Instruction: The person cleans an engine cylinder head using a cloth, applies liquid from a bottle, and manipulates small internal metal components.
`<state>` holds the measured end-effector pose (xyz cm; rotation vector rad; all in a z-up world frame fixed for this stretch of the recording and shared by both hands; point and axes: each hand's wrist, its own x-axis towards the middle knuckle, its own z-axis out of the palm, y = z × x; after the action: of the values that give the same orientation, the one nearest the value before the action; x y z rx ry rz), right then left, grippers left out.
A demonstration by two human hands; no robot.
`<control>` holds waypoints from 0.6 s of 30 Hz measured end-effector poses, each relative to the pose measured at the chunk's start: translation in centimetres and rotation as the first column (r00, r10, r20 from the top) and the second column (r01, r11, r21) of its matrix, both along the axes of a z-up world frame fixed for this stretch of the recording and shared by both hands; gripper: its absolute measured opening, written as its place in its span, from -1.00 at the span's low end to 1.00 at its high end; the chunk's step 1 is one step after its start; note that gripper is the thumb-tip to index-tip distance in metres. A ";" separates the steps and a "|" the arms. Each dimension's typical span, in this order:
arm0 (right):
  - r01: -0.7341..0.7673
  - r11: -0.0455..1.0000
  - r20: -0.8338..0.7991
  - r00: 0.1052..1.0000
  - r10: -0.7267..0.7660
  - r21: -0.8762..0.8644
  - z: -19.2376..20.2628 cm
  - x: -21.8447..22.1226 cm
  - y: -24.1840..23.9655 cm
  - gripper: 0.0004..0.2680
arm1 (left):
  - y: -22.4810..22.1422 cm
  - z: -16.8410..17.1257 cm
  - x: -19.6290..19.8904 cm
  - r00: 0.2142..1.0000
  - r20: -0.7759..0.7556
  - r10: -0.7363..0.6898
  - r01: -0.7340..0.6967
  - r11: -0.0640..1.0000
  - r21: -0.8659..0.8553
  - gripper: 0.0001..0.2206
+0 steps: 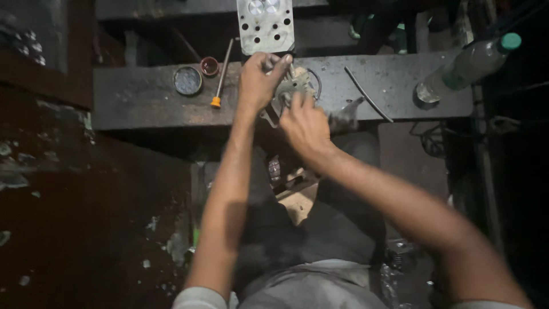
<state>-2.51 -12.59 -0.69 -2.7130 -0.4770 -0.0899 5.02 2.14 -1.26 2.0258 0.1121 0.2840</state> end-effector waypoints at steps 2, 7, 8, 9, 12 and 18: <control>0.064 0.996 -0.127 0.990 -0.056 0.064 -0.7 1.3 0.6 -0.85 | -0.2 0.3 -0.2 0.993 0.114 -0.014 0.009 0.999 0.043 -0.66; 0.537 0.343 -0.627 0.736 0.257 0.771 -3.0 1.4 -2.5 -0.81 | -0.5 0.1 -0.6 0.996 0.085 -0.012 0.016 0.999 -0.043 -0.68; 0.553 0.296 -0.626 0.715 0.312 0.779 -3.0 0.9 -3.3 -0.81 | -0.6 0.2 -1.1 0.998 0.065 -0.010 0.012 0.999 -0.033 -0.69; 0.569 0.249 -0.619 0.693 0.369 0.784 -3.0 0.5 -4.0 -0.80 | -0.6 0.3 -1.2 0.999 0.044 -0.004 0.005 1.000 -0.022 -0.71; 0.390 0.476 -0.557 0.781 0.283 0.788 -3.3 -0.5 -3.5 -0.81 | -0.8 0.0 -1.6 0.979 0.195 -0.050 0.054 0.998 -0.014 -0.73; -0.238 0.955 -0.024 0.971 0.237 -0.180 -1.1 0.2 -2.0 -0.83 | -0.5 0.2 -0.9 0.992 0.111 -0.052 0.062 0.994 -0.086 -0.72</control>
<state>-2.32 -14.56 -1.76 -2.8060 -0.8448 0.0237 4.11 1.65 -1.08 1.9175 -0.0013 0.3466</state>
